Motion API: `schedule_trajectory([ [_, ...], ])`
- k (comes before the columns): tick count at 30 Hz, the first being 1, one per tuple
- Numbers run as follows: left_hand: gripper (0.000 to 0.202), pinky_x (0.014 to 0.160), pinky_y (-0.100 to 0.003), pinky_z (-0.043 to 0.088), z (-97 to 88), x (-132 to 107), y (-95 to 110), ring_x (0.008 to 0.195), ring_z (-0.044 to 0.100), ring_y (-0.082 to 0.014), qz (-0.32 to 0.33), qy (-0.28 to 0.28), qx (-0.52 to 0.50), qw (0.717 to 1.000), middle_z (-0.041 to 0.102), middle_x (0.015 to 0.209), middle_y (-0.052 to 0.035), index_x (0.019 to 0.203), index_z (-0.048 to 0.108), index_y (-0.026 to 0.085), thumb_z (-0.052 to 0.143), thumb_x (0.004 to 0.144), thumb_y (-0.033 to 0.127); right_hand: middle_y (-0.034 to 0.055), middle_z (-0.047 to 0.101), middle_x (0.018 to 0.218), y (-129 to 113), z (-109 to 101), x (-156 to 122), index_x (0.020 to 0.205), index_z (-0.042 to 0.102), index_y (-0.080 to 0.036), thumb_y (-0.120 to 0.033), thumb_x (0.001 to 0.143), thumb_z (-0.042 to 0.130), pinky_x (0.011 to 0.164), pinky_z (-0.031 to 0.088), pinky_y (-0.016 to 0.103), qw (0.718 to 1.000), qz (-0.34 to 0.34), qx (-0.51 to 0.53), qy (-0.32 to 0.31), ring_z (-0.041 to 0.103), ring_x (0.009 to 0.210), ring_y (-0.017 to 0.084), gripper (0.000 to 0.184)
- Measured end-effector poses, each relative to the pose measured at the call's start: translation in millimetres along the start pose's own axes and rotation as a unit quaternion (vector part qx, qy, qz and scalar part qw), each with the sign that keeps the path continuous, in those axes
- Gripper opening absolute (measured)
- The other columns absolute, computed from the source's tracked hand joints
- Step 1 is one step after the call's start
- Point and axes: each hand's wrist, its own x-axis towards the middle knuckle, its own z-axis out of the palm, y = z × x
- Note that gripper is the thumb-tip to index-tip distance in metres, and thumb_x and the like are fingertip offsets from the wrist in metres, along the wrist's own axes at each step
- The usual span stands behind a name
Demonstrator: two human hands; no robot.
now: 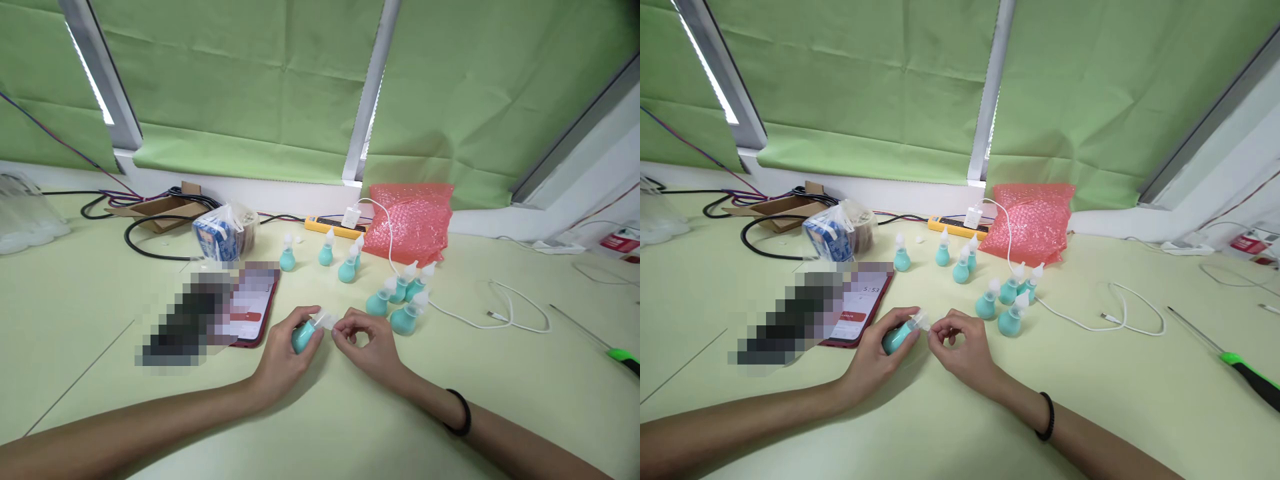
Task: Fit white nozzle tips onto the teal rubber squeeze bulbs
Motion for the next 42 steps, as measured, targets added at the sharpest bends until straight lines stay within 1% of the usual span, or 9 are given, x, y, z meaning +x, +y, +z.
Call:
schedule_trajectory([
  [7,0.026,0.071,-0.027,0.042,-1.2,0.0,1.7,0.082,0.054,-0.0160,-0.013,-0.030,-0.056,0.998,0.058,0.087,-0.0029,0.103,0.048,0.018,0.049,0.078,0.027,-0.0011,0.052,0.053,0.1,-0.9,1.0,0.064,0.057,-0.014,-0.014,0.063,0.057,0.043,0.038,0.019,0.998,0.059,0.037,-0.001,0.047,0.048,0.009,0.002],
  [11,0.026,0.073,-0.027,0.042,-1.9,0.0,3.6,0.084,0.054,-0.0163,-0.023,-0.033,-0.077,0.996,0.057,0.088,-0.0029,0.103,0.047,0.018,0.049,0.079,0.027,0.0001,0.055,0.054,2.3,-2.3,0.1,0.078,0.062,-0.014,-0.018,0.066,0.058,0.043,0.039,0.021,0.997,0.042,0.058,-0.016,0.047,0.047,0.009,0.013],
  [17,0.026,0.072,-0.026,0.041,-1.3,0.1,3.8,0.084,0.053,-0.0159,-0.019,-0.027,-0.094,0.995,0.057,0.089,-0.0030,0.102,0.048,0.018,0.050,0.078,0.027,0.0016,0.057,0.055,5.0,-4.7,2.6,0.067,0.064,-0.015,-0.022,0.072,0.055,0.045,0.038,0.022,0.996,0.038,0.063,-0.044,0.050,0.050,0.010,0.012],
  [21,0.025,0.072,-0.024,0.039,-0.6,1.9,0.6,0.083,0.051,-0.0142,-0.019,-0.015,-0.079,0.997,0.054,0.088,-0.0012,0.102,0.047,0.019,0.050,0.078,0.026,0.0004,0.053,0.053,0.6,-4.1,1.0,0.063,0.060,-0.014,-0.017,0.069,0.054,0.044,0.037,0.021,0.998,0.034,0.035,-0.032,0.046,0.048,0.009,0.009],
  [25,0.022,0.068,-0.022,0.037,-0.8,5.2,-2.7,0.076,0.048,-0.0121,-0.047,0.049,-0.071,0.995,0.049,0.077,0.0018,0.101,0.044,0.021,0.047,0.080,0.027,-0.0014,0.050,0.050,-2.7,-6.1,1.6,0.058,0.056,-0.015,-0.015,0.066,0.054,0.043,0.036,0.021,1.000,0.002,-0.007,0.004,0.042,0.045,0.008,0.008],
  [28,0.024,0.066,-0.022,0.037,-1.0,6.3,-2.5,0.073,0.047,-0.0117,-0.046,0.019,-0.088,0.995,0.047,0.075,0.0021,0.102,0.044,0.020,0.048,0.080,0.027,0.0006,0.055,0.053,4.2,-12.1,8.1,0.061,0.057,-0.015,-0.020,0.070,0.052,0.042,0.037,0.020,0.996,0.017,-0.086,0.030,0.045,0.045,0.009,0.012],
  [33,0.027,0.065,-0.023,0.039,-1.1,6.9,0.4,0.072,0.049,-0.0124,-0.048,-0.010,-0.114,0.992,0.051,0.077,0.0009,0.097,0.048,0.018,0.056,0.072,0.023,0.0026,0.059,0.053,28.5,-21.8,18.4,0.066,0.060,-0.014,-0.017,0.073,0.047,0.045,0.034,0.021,0.946,0.003,-0.321,-0.043,0.051,0.046,0.011,0.015],
  [38,0.023,0.058,-0.023,0.038,-2.7,6.8,4.8,0.060,0.048,-0.0121,-0.086,-0.052,-0.120,0.988,0.051,0.065,0.0012,0.095,0.053,0.016,0.053,0.074,0.025,0.0048,0.056,0.047,35.8,-22.2,15.8,0.055,0.058,-0.014,-0.011,0.070,0.046,0.044,0.022,0.024,0.920,-0.021,-0.379,-0.101,0.050,0.044,0.014,0.019],
  [42,0.025,0.058,-0.023,0.037,-3.5,6.1,6.1,0.060,0.048,-0.0127,-0.089,-0.066,-0.129,0.985,0.053,0.064,0.0001,0.097,0.054,0.015,0.046,0.078,0.029,0.0033,0.053,0.044,35.1,-23.0,16.1,0.055,0.057,-0.015,-0.012,0.073,0.045,0.044,0.020,0.024,0.914,-0.032,-0.384,-0.129,0.048,0.041,0.013,0.022],
])
